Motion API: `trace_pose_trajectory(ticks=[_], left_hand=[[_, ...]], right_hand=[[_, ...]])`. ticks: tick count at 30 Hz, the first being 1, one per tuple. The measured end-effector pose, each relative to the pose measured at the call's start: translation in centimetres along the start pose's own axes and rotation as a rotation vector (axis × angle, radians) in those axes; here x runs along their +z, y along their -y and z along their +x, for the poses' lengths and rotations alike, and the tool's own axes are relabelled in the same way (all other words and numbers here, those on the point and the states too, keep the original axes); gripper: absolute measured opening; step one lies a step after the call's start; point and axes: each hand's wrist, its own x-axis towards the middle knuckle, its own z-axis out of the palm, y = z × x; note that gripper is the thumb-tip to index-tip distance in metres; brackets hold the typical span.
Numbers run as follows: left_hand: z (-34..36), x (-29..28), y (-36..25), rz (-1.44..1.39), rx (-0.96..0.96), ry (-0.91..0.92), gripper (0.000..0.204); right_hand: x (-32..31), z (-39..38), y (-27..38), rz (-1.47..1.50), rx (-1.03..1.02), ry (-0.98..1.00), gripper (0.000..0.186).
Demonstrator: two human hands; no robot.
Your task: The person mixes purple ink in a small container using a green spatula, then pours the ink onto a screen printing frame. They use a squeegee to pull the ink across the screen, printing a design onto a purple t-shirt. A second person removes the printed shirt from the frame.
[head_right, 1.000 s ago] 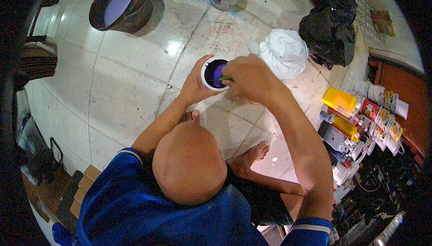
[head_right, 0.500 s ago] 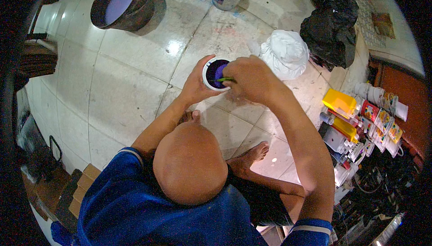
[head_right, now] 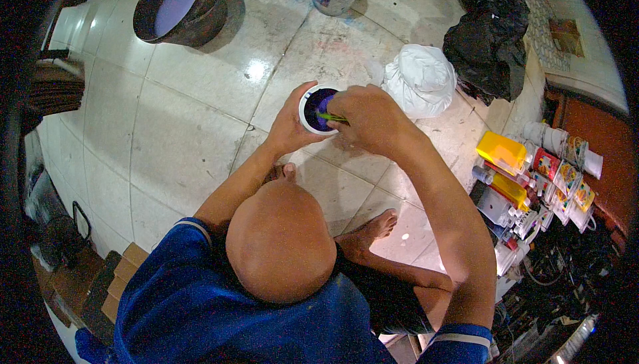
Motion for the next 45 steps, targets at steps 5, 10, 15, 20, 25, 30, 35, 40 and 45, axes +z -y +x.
trace_pose_trajectory(ticks=[5, 10, 15, 20, 25, 30, 35, 40, 45], left_hand=[[0.1, 0.0, -0.1, -0.03, -0.025, 0.004, 0.114], [0.0, 0.0, -0.1, 0.02, -0.013, 0.007, 0.116], [-0.1, 0.3, 0.1, 0.091, 0.1, -0.07, 0.118], [-0.6, 0.8, 0.3, 0.011, 0.071, -0.03, 0.117], [-1.0, 0.8, 0.4, 0.033, 0.062, -0.035, 0.116], [-1.0, 0.9, 0.4, 0.011, 0.12, -0.048, 0.116], [-1.0, 0.9, 0.3, 0.016, 0.094, -0.039, 0.115], [-1.0, 1.0, 0.1, 0.014, 0.109, -0.043, 0.114], [-1.0, 0.9, -0.1, 0.005, 0.138, -0.044, 0.115]], right_hand=[[-0.3, 0.0, 0.0, -0.094, 0.024, -0.001, 0.013], [0.0, 0.0, -0.1, 0.002, 0.047, 0.154, 0.013], [0.4, -0.5, -0.1, -0.083, -0.009, -0.042, 0.015], [0.3, -1.1, 0.1, -0.13, 0.003, 0.04, 0.017], [0.7, -1.6, 0.5, 0.011, -0.051, 0.057, 0.017], [0.6, -2.3, 0.6, -0.166, -0.014, -0.027, 0.022], [1.0, -2.9, 0.8, -0.09, 0.051, 0.129, 0.022], [1.2, -3.0, 0.7, -0.136, -0.018, -0.086, 0.021], [1.2, -2.7, 0.8, -0.189, 0.014, 0.016, 0.02]])
